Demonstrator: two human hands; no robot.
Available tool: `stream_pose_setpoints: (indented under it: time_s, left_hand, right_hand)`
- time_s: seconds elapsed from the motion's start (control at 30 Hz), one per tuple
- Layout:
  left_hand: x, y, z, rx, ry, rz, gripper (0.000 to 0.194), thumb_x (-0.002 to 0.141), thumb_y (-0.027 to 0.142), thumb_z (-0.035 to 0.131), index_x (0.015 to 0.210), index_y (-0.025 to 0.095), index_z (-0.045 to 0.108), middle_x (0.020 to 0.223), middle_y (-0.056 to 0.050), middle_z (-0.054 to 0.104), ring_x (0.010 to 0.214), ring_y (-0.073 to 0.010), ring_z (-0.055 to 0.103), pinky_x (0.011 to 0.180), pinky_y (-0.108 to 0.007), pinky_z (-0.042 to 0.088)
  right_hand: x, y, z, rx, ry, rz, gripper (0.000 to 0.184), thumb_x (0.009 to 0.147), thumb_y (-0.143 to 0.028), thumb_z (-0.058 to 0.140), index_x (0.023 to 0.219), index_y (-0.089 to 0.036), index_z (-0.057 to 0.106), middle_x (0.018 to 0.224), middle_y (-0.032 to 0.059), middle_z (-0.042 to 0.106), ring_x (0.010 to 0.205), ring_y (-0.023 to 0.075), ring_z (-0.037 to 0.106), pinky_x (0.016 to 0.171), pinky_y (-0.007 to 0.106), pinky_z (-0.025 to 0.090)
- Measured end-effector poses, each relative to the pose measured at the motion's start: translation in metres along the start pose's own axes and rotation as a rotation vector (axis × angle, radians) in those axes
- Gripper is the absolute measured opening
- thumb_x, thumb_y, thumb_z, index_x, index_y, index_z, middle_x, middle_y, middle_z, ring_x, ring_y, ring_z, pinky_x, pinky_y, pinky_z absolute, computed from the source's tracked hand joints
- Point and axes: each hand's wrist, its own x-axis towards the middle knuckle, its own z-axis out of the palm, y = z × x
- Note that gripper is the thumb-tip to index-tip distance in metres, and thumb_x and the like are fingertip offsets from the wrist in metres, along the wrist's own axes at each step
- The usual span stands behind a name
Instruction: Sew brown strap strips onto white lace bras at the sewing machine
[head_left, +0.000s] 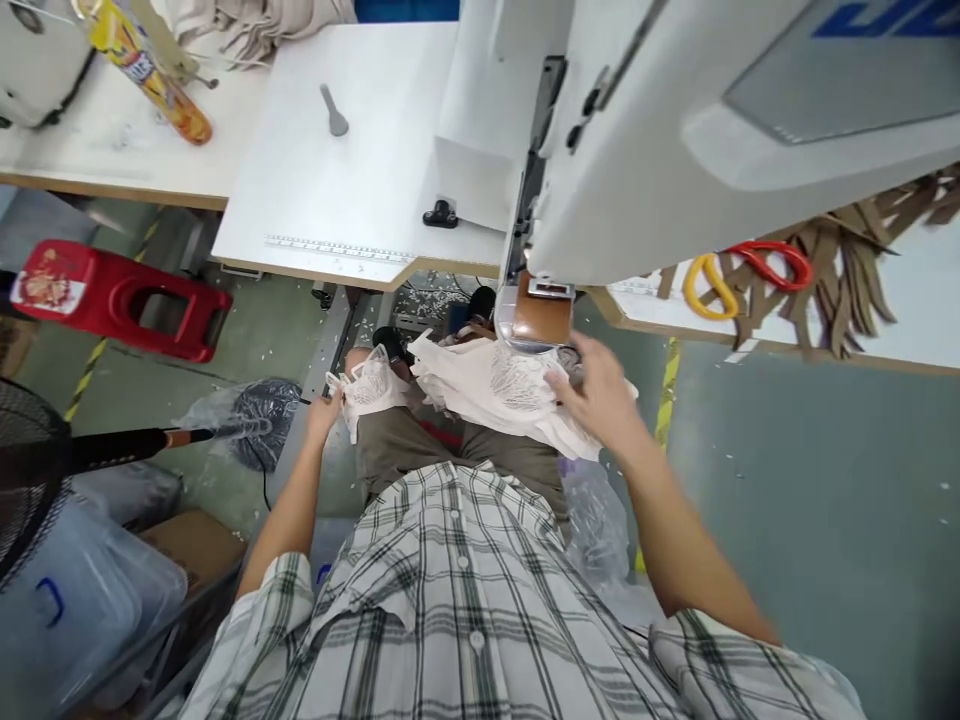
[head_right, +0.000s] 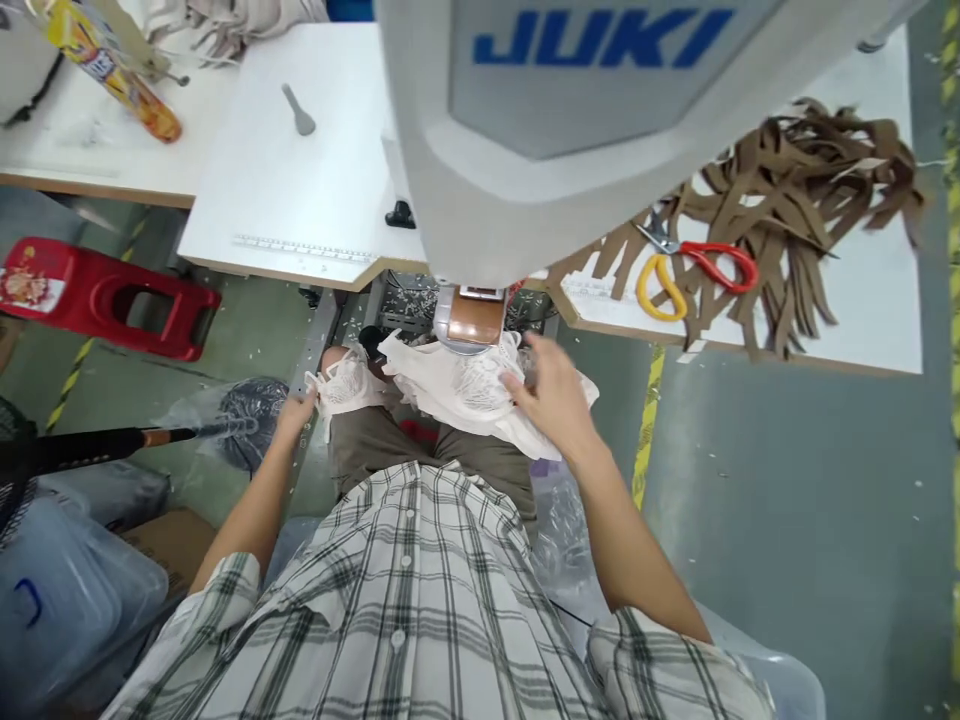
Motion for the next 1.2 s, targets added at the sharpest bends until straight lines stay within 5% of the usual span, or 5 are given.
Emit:
stream_pose_setpoints:
  time_s: [0.33,0.5,0.83,1.0,1.2]
  left_hand:
    - [-0.076,0.050,0.005,-0.023,0.085,-0.047,0.030,0.099,0.036,0.054,0.079,0.014,0.063,0.075,-0.001,0.060,0.068,-0.0127,0.058,0.064,-0.027,0.048]
    - [-0.121,0.137,0.007,-0.134,-0.204,0.259,0.034,0.091,0.030,0.059,0.060,0.019,0.054,0.055,0.002,0.049,0.055,-0.0114,0.047,0.058,-0.026,0.034]
    - [-0.056,0.238,0.053,-0.831,-1.074,-0.056,0.036,0.084,0.052,0.066,0.092,0.018,0.065,0.085,-0.004,0.067,0.071,-0.0160,0.058,0.066,-0.028,0.046]
    - [-0.048,0.281,0.074,-0.798,-1.002,0.083,0.027,0.083,0.043,0.070,0.081,0.018,0.059,0.072,0.002,0.055,0.067,-0.0128,0.051,0.067,-0.025,0.042]
    - [-0.043,0.282,0.076,-0.495,-0.731,0.284,0.035,0.095,0.050,0.050,0.076,0.020,0.050,0.068,0.003,0.043,0.063,-0.0129,0.040,0.058,-0.025,0.033]
  right_hand:
    - [-0.012,-0.069,0.031,0.215,0.242,-0.068,0.063,0.094,-0.063,0.044,0.137,-0.018,0.047,0.136,0.0217,0.054,0.133,0.0352,0.047,0.110,0.056,0.036]
    - [-0.019,-0.125,0.028,0.484,-0.630,-0.341,0.072,0.078,-0.074,0.063,0.122,-0.017,0.060,0.107,0.0102,0.069,0.095,0.0249,0.064,0.079,0.035,0.050]
    - [-0.064,-0.096,-0.132,0.609,-0.583,-0.274,0.023,0.099,-0.034,0.050,0.091,-0.019,0.065,0.073,-0.0008,0.065,0.061,0.0099,0.053,0.058,0.022,0.040]
    - [-0.066,-0.042,-0.179,0.543,-0.784,-0.269,0.022,0.100,-0.035,0.051,0.100,-0.019,0.066,0.072,-0.0004,0.066,0.059,0.0101,0.053,0.054,0.022,0.039]
    - [0.067,0.047,-0.166,-0.071,0.254,0.284,0.028,0.096,-0.041,0.049,0.098,-0.017,0.065,0.092,0.0081,0.069,0.083,0.0206,0.061,0.071,0.030,0.041]
